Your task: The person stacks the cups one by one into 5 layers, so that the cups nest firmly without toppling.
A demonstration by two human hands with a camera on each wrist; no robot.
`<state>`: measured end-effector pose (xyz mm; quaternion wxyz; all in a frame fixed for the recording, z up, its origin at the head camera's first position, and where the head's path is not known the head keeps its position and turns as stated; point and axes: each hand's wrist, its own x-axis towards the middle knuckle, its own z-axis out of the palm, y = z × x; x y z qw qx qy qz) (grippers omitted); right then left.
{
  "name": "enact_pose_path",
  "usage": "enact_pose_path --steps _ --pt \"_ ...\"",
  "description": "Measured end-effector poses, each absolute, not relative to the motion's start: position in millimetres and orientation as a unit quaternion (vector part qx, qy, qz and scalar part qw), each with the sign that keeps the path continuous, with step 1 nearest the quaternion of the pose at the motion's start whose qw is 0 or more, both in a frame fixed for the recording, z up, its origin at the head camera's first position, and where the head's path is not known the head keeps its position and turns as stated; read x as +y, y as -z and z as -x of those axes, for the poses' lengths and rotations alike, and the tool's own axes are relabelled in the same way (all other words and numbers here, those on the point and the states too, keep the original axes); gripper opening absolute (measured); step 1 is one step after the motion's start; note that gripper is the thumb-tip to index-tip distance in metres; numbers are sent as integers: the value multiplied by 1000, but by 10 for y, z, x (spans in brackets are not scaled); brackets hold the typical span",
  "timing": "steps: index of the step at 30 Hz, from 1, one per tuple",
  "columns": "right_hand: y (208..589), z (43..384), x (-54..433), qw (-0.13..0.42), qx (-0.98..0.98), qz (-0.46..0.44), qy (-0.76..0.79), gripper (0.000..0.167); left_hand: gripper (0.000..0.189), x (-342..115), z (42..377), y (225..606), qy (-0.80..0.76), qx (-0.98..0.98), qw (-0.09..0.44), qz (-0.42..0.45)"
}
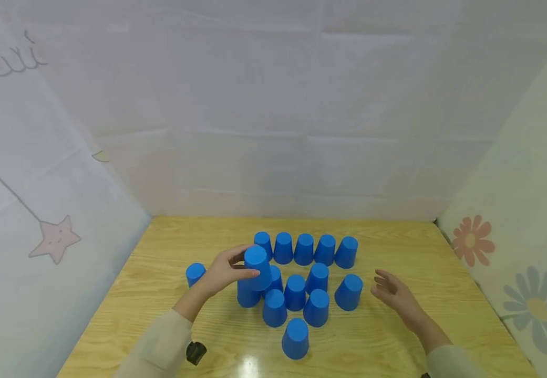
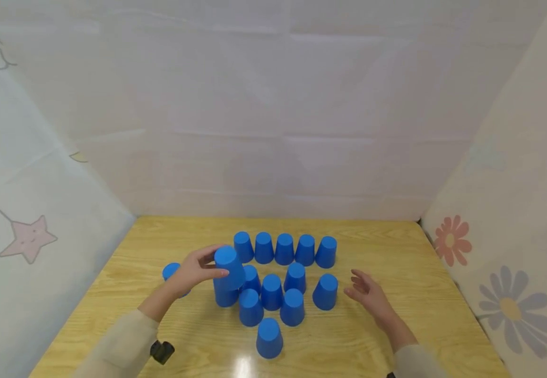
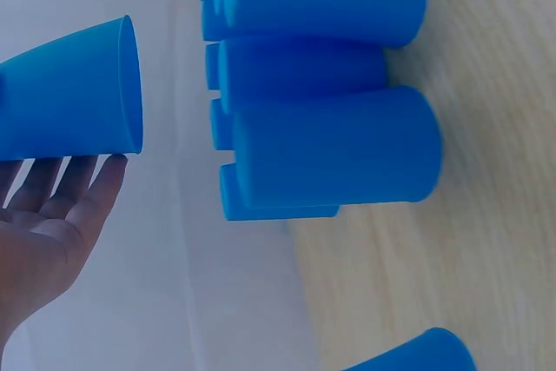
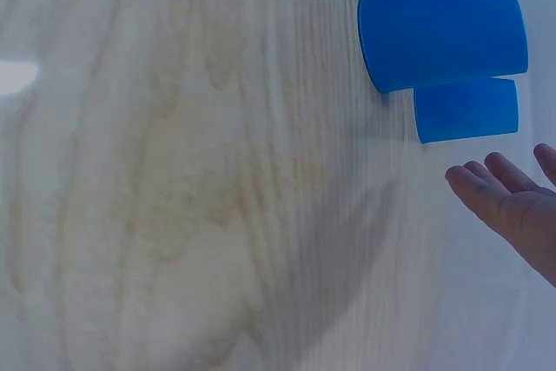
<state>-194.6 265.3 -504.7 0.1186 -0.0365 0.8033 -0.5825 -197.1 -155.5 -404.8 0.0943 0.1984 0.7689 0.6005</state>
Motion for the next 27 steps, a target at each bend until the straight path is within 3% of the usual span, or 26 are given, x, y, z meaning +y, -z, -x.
enact_pose_path --steps 8,15,27 --pt "5095 1758 2581 119 794 16 595 63 54 -1495 2297 3976 -577 795 52 -181" --pt "5121 1650 2496 114 787 0 606 63 55 -1387 2605 3999 -566 808 51 -156" --pt "5227 1540 2359 108 775 -28 622 60 62 -1274 3087 4442 -595 795 38 -110"
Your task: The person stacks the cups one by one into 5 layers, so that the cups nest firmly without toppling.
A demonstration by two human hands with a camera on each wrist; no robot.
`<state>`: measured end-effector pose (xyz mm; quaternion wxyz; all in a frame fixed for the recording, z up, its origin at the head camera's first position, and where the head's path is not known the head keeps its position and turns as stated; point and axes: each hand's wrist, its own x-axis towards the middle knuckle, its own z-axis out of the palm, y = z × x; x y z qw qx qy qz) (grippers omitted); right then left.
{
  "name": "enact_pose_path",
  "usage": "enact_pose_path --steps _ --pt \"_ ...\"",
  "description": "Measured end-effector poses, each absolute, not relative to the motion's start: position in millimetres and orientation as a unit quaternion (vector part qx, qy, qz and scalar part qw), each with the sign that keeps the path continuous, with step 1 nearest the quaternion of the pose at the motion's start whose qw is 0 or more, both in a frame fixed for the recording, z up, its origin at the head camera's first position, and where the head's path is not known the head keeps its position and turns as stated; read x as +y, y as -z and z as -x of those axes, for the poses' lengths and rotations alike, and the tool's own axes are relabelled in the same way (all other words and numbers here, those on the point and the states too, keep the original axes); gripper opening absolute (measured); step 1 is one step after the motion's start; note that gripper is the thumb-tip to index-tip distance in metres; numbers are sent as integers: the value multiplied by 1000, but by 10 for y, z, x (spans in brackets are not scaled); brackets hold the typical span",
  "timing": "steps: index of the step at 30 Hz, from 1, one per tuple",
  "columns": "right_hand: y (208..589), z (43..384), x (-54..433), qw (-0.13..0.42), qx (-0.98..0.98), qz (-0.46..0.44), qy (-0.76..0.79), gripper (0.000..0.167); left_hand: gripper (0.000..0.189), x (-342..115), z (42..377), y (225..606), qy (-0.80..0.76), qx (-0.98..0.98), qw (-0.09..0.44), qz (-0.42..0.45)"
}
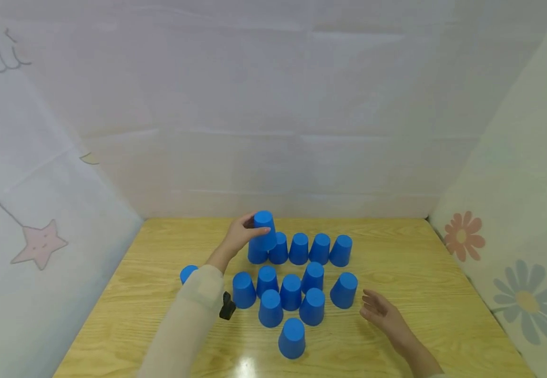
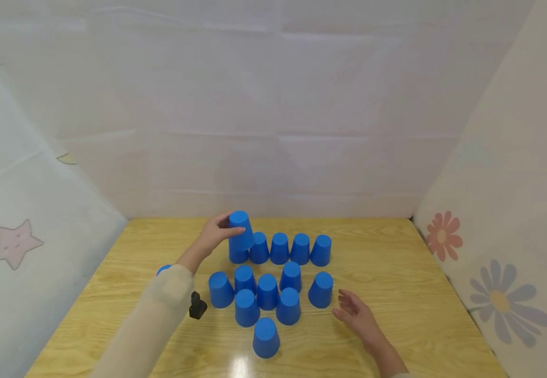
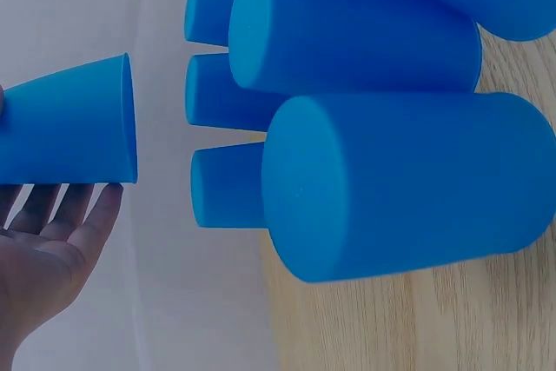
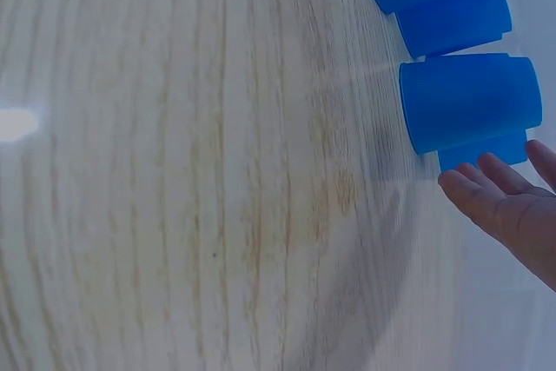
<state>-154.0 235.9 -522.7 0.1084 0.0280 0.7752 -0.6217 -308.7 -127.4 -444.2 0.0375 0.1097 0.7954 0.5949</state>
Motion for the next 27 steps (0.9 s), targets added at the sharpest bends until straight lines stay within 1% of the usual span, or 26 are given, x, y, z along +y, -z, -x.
enact_pose_path --steps 5,11,17,22,27 --pt "5264 1509 2312 107 774 -32 624 60 68 -1211 3144 4464 -598 797 35 -80" --pt "5310 1461 2241 128 769 -19 626 58 67 -1076 3188 4478 -596 799 24 -73" --pt "5304 1375 2160 166 761 -7 627 59 65 -932 3217 4485 -594 801 16 -78" --pt "5321 1309 2091 201 742 20 639 56 61 -841 3232 4486 -592 802 7 -87" --pt "5337 1267 1986 221 729 46 646 54 62 -772 3230 4497 -585 805 8 -100"
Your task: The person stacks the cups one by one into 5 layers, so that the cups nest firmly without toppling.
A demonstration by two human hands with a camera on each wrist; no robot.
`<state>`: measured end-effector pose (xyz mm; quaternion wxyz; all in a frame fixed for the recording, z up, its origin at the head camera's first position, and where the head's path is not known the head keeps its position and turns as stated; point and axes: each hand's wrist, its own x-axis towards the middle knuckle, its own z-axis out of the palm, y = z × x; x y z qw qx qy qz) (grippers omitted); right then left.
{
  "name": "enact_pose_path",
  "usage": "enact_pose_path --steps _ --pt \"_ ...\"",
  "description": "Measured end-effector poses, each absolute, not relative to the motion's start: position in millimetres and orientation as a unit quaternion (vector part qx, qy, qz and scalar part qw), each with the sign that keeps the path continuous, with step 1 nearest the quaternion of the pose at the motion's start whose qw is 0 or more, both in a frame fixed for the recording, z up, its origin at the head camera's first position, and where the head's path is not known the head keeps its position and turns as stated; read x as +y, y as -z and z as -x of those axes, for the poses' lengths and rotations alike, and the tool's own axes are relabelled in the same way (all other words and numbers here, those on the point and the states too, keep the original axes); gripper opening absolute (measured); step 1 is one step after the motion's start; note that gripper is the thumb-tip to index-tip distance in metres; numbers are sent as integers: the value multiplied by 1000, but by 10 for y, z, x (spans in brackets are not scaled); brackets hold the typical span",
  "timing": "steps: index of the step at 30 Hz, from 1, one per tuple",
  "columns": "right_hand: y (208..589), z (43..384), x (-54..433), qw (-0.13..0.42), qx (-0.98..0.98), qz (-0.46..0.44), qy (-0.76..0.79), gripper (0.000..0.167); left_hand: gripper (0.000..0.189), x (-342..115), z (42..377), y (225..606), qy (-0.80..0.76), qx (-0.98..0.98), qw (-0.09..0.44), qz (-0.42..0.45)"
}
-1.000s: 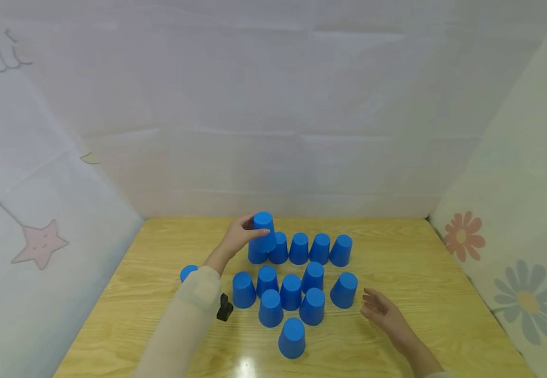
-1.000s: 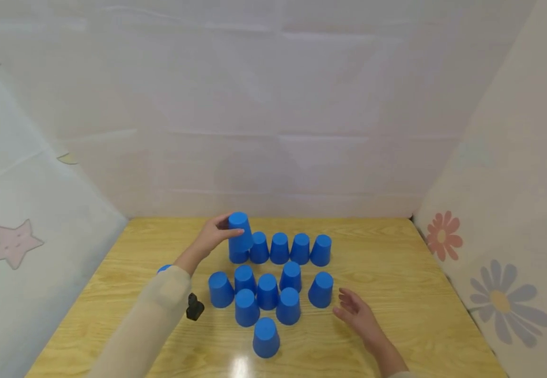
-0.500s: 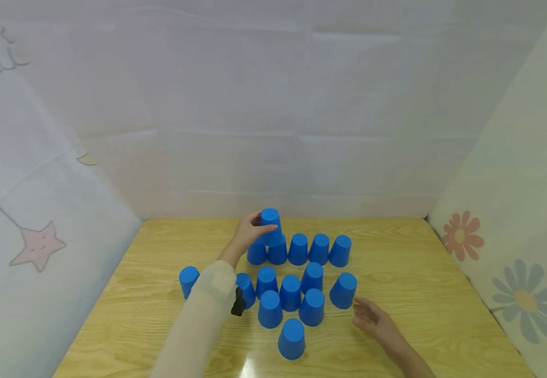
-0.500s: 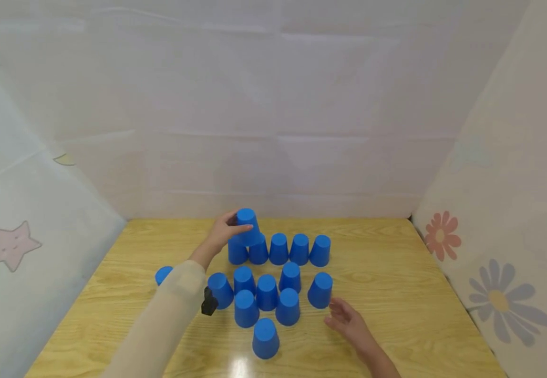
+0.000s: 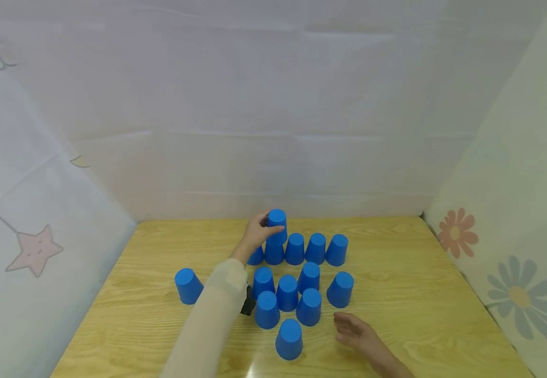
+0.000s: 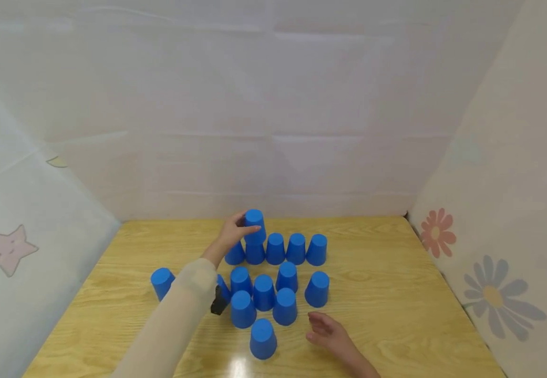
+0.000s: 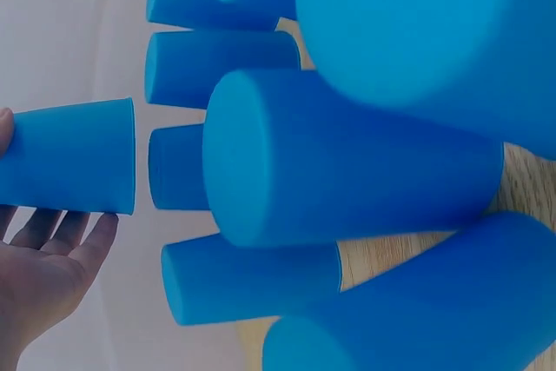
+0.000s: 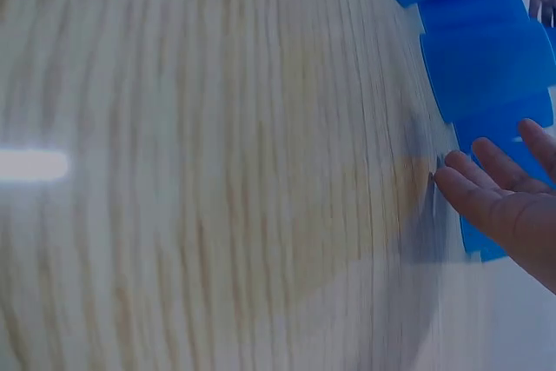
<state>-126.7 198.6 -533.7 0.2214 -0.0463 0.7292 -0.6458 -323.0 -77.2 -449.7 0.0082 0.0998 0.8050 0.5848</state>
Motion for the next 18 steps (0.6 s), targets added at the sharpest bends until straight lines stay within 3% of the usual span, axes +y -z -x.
enact_pose_path --steps 18 --pt "5284 1178 1544 291 700 120 641 57 62 -561 3222 4458 -587 807 25 -64"
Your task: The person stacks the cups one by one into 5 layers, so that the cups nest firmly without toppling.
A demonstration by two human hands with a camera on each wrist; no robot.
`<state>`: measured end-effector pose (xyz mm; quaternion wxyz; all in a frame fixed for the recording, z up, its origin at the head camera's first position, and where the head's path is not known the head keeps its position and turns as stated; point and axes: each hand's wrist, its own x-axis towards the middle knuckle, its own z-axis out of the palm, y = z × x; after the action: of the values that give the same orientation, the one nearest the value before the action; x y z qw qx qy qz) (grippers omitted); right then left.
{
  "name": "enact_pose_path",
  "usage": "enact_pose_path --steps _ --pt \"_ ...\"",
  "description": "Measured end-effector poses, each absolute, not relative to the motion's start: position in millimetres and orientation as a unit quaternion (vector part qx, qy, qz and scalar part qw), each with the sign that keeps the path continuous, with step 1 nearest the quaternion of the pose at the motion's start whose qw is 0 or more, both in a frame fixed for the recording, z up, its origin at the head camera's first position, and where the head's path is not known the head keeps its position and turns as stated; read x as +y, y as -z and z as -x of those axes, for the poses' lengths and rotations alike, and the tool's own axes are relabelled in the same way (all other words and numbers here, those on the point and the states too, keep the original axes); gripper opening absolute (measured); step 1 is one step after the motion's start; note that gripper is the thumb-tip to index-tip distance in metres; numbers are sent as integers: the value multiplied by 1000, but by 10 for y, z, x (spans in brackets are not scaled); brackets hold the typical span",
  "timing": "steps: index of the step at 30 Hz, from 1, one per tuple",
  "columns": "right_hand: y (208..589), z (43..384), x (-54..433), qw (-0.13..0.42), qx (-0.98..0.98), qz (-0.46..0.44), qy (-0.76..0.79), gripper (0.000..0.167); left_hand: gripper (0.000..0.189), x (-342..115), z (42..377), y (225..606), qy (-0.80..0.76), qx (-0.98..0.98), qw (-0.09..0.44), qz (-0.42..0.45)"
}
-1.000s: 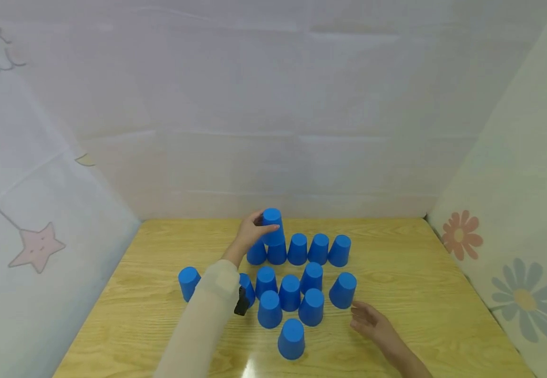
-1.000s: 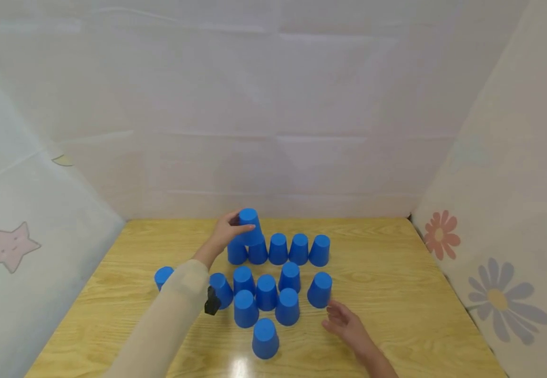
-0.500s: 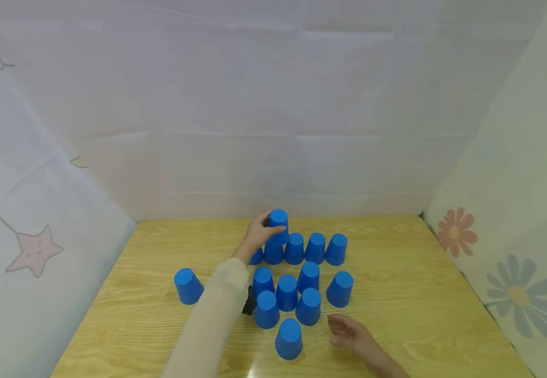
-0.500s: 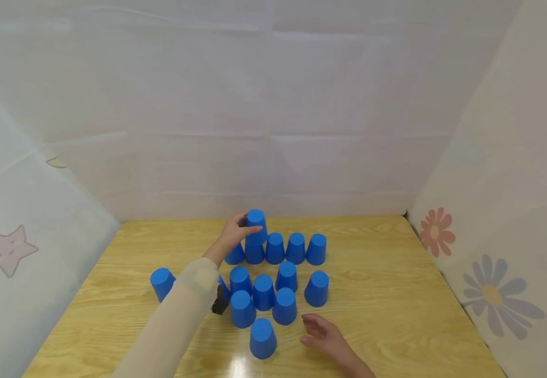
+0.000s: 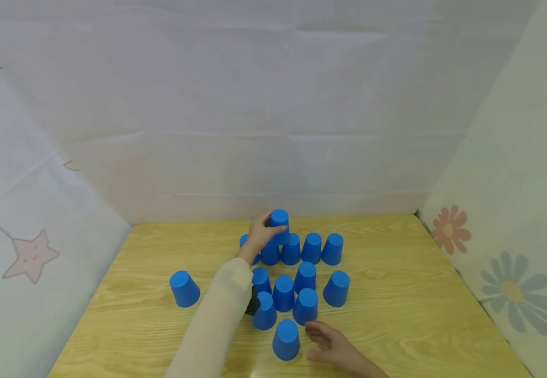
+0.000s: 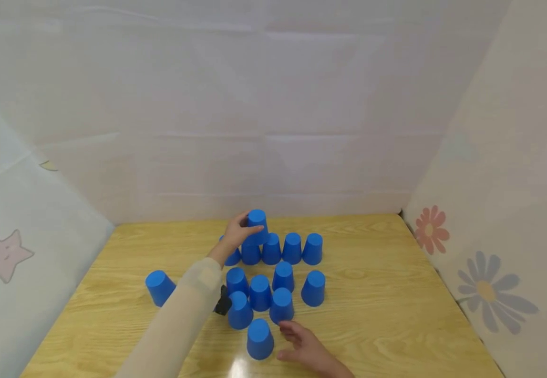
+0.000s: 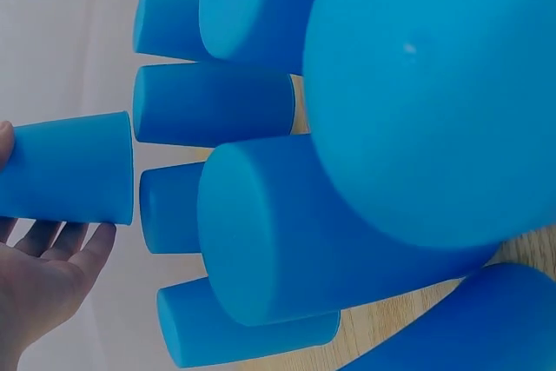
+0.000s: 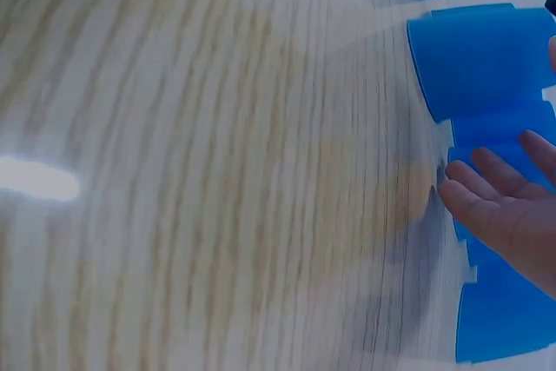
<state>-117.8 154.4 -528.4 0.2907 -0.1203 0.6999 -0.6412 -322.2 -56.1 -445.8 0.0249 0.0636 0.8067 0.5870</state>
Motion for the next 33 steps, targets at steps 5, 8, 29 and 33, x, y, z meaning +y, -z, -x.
enact_pose_path --steps 5,8,29,33 --pt "5294 1171 1408 276 723 133 619 62 62 -554 3204 4458 -579 812 20 -63" --pt "5327 1184 1317 260 735 136 611 62 61 -550 3198 4467 -577 814 20 -60" --pt "5338 1168 1028 210 745 111 624 55 63 -536 3209 4481 -576 815 30 -58" --pt "5344 1166 1019 213 738 105 632 54 63 -537 3198 4474 -581 811 34 -59"
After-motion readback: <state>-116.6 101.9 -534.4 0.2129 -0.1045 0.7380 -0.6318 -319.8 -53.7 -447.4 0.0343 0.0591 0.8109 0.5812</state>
